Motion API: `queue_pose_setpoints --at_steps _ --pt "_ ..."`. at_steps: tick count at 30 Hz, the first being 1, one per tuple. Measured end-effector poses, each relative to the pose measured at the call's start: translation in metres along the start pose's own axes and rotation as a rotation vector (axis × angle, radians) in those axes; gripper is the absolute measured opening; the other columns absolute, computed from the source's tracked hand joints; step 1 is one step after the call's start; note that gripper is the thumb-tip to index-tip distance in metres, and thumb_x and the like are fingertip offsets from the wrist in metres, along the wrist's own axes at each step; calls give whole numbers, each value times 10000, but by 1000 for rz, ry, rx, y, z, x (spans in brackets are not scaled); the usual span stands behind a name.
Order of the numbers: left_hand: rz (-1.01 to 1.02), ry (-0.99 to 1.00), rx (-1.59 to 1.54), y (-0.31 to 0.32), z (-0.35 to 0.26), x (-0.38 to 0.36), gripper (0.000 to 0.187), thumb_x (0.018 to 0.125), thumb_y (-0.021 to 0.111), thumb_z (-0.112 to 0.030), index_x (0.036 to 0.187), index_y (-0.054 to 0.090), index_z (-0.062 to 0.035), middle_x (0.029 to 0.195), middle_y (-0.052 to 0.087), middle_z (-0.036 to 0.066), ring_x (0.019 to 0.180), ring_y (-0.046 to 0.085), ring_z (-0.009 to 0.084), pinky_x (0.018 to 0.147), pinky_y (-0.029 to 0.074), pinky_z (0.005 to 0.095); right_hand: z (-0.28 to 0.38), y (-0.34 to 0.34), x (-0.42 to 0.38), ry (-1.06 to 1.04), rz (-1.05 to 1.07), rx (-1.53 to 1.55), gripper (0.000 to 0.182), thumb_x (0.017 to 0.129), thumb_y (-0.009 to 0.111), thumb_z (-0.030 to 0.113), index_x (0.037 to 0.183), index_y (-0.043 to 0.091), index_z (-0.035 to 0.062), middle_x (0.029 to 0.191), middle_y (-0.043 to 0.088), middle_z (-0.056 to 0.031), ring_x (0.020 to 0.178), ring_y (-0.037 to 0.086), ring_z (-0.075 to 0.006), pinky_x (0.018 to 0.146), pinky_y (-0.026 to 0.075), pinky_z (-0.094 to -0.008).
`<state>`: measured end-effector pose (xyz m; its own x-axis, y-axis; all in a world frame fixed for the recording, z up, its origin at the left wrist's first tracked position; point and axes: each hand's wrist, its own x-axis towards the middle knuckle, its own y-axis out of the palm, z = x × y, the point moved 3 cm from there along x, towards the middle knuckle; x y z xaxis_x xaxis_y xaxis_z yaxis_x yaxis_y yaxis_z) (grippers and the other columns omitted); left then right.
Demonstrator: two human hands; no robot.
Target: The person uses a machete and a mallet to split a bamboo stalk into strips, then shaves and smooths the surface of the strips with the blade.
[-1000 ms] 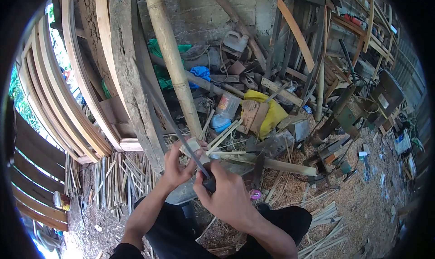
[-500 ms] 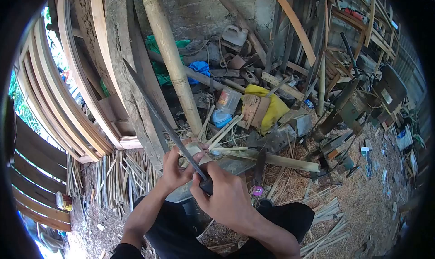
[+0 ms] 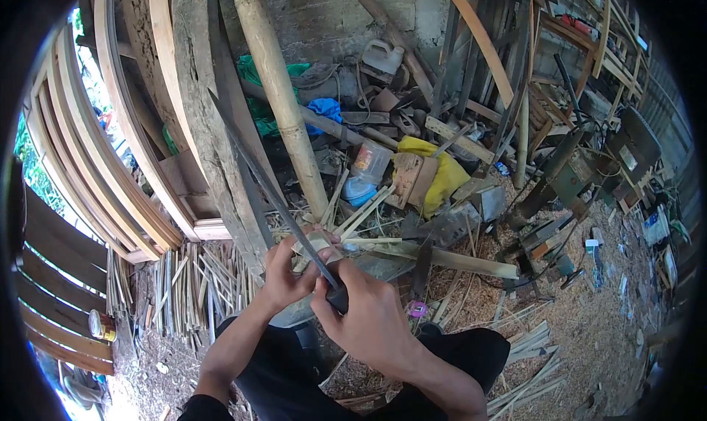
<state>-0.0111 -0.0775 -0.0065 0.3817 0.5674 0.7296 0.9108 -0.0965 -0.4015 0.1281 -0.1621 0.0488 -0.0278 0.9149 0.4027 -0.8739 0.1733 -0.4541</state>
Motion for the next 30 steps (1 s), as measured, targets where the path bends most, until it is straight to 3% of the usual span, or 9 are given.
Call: queue_pose_setpoints --at_steps 17,19,23,28,30 --pt "-6 -4 -22 0 1 0 464 775 703 19 1199 517 -4 1074 663 176 983 665 321 815 534 357 -1 1 0 8 26 -6 148 831 633 86 877 549 -27 735 630 -170 647 674 -293 574 507 -344" --pt "-6 -8 -20 1 1 0 466 774 703 20 1201 516 -7 1074 663 176 985 664 323 818 533 359 -3 2 0 -23 49 -17 243 848 622 151 963 514 -35 736 610 -225 653 640 -398 553 505 -437" --pt "-4 -10 -14 2 1 1 430 779 699 15 1172 527 -5 1093 647 185 970 662 324 789 534 353 -2 1 2 -34 56 -25 265 868 613 170 989 503 -38 732 615 -222 656 639 -405 554 506 -441" --pt "-4 23 119 10 5 -6 313 794 689 -1 1070 542 6 1053 630 173 879 656 326 718 527 356 3 -6 6 130 61 77 375 931 560 248 1122 396 -29 679 597 -220 648 627 -433 557 484 -454" --pt "5 -173 53 20 12 -16 258 812 677 -20 1027 537 4 976 616 165 804 646 326 672 517 374 6 -13 8 164 75 75 368 940 546 250 1121 381 -26 675 589 -229 642 618 -441 557 470 -464"
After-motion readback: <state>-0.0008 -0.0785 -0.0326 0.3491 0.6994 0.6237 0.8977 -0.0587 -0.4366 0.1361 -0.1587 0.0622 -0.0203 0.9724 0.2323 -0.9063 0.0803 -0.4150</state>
